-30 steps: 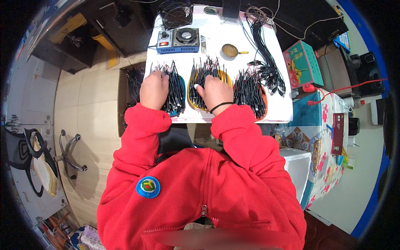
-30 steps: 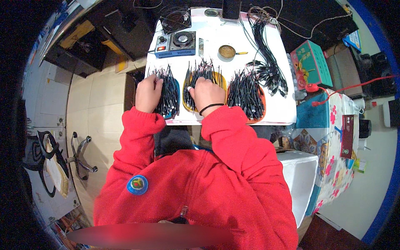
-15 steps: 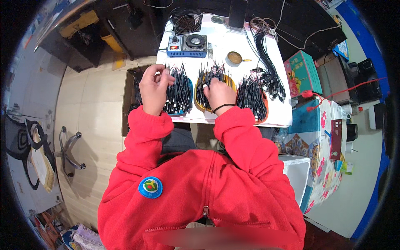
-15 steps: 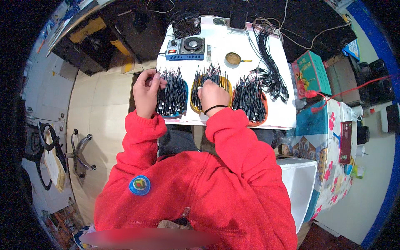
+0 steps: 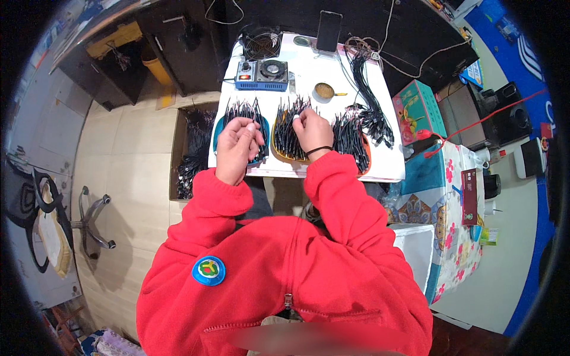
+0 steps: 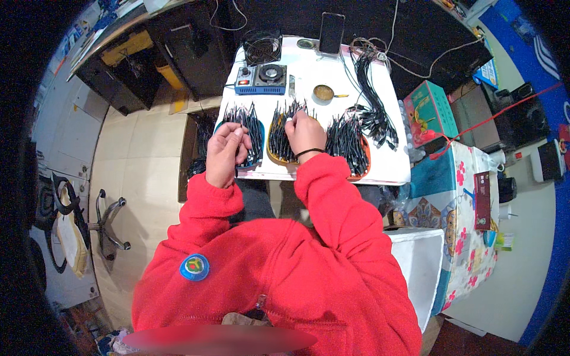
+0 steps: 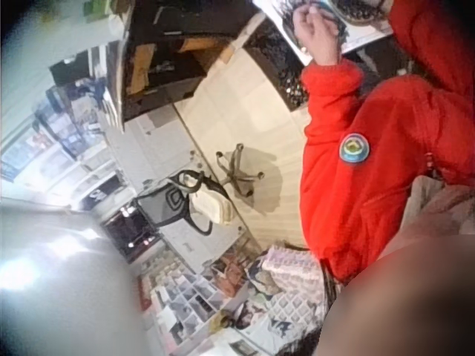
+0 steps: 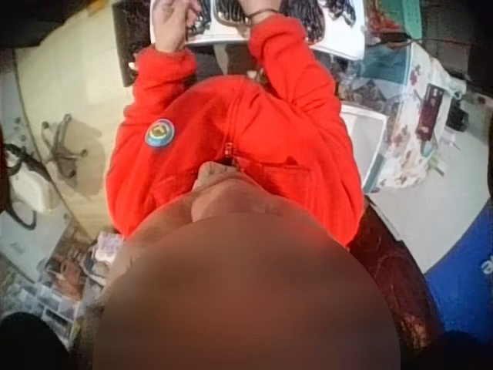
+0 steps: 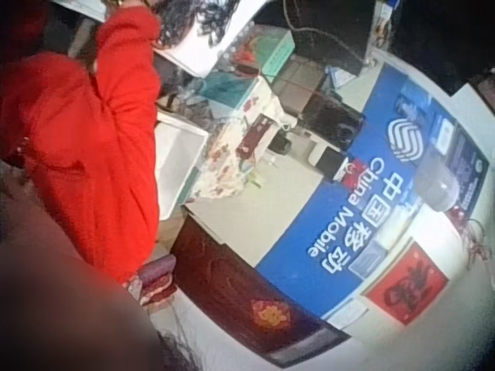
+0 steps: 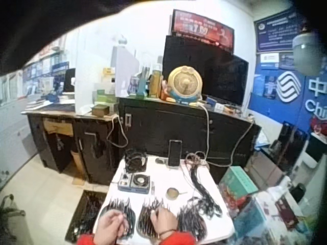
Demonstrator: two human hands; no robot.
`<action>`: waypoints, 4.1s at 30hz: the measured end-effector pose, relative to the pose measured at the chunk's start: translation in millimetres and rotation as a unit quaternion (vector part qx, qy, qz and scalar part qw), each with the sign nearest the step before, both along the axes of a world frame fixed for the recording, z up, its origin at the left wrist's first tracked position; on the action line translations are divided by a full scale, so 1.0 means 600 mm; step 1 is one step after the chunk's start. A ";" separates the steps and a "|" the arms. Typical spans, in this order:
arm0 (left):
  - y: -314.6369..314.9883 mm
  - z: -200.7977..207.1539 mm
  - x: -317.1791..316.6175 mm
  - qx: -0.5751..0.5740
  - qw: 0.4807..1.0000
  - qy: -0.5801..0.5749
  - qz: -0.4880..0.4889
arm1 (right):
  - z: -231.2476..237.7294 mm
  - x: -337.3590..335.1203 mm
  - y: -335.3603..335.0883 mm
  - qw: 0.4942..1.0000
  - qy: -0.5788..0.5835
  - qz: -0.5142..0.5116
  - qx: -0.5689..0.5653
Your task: The person repeatedly picks black cables from trays, attaches white connectors to their ends, and places the finished cables into a separate tray. The process is continuous and repetitive throughout the clip.
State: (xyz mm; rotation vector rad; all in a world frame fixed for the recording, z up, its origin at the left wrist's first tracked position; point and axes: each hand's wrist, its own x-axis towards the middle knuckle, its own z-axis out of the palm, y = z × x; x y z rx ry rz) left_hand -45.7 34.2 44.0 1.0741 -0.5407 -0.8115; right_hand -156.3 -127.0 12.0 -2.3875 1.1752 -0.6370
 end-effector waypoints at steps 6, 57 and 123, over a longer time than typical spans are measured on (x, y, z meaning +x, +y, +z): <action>-0.008 0.017 -0.025 0.019 0.999 0.037 -0.017 | 0.065 -0.027 0.016 0.963 -0.258 0.017 -0.071; 0.035 0.069 -0.141 -0.024 0.979 0.085 -0.183 | 0.150 -0.182 0.132 0.870 -0.379 0.169 0.266; -0.037 0.034 -0.193 -0.081 0.968 0.220 -0.085 | 0.050 -0.203 0.175 0.883 -0.356 0.060 0.301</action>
